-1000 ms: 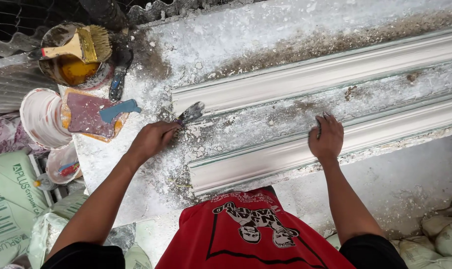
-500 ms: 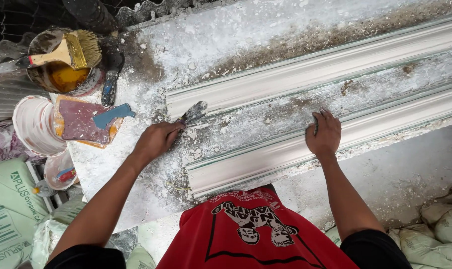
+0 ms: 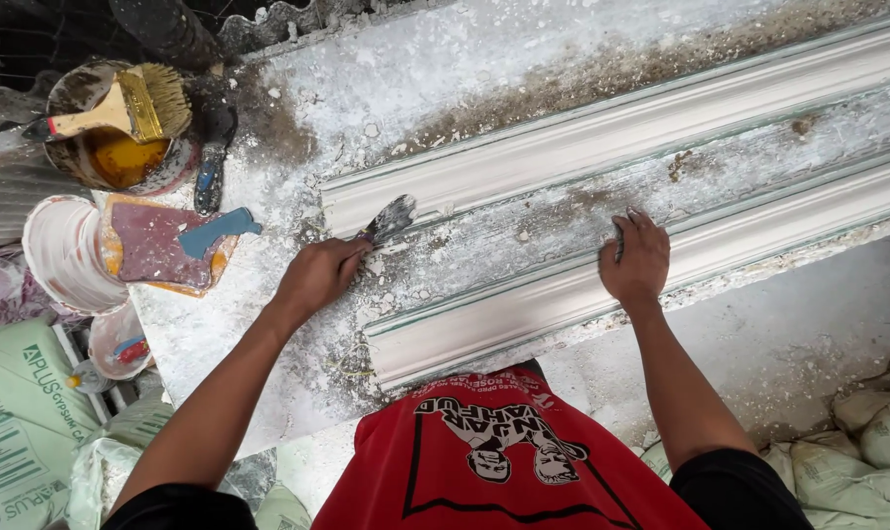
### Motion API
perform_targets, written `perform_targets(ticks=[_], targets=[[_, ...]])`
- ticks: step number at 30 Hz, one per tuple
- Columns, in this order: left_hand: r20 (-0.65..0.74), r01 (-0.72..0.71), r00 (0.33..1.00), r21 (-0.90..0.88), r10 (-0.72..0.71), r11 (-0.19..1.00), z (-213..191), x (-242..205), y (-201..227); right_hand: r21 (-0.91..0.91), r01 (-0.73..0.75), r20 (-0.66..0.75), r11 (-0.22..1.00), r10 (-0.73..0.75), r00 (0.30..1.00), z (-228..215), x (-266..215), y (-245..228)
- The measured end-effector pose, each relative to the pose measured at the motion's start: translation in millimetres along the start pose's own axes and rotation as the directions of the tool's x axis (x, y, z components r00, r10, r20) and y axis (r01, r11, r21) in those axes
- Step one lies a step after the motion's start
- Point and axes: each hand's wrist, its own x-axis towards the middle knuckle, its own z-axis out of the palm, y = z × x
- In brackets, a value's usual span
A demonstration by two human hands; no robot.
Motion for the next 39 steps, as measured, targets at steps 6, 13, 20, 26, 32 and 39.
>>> perform_targets(ticks=[6, 13, 20, 26, 32, 39], targets=[[0.208, 0.227, 0.955, -0.052, -0.212, 0.973, 32.5, 64.7, 74.2, 0.012, 0.001, -0.007, 1.000, -0.001, 1.000, -3.1, -0.7, -3.1], [0.095, 0.092, 0.992, -0.095, -0.083, 0.991, 21.1, 42.6, 52.2, -0.005, 0.009, 0.004, 1.000, -0.009, 1.000, 2.9, 0.6, 2.4], [0.122, 0.136, 0.985, -0.076, -0.126, 0.988, 59.2, 91.8, 86.3, 0.003, -0.011, -0.008, 1.000, 0.011, 1.000, 0.1, 0.3, -0.7], [0.008, 0.041, 0.999, -0.102, -0.041, 0.994, 73.5, 109.1, 104.3, 0.014, 0.008, -0.033, 1.000, -0.007, 0.999, 1.0, -1.1, 0.4], [0.045, 0.071, 0.997, -0.066, -0.068, 0.995, 62.2, 96.1, 93.5, 0.027, -0.005, -0.049, 1.000, 0.007, 0.999, 1.7, -1.9, -0.4], [-0.006, 0.021, 1.000, -0.092, -0.022, 0.996, 135.0, 162.6, 149.8, -0.033, 0.018, -0.042, 0.999, -0.019, 0.999, 6.3, -0.2, 5.0]])
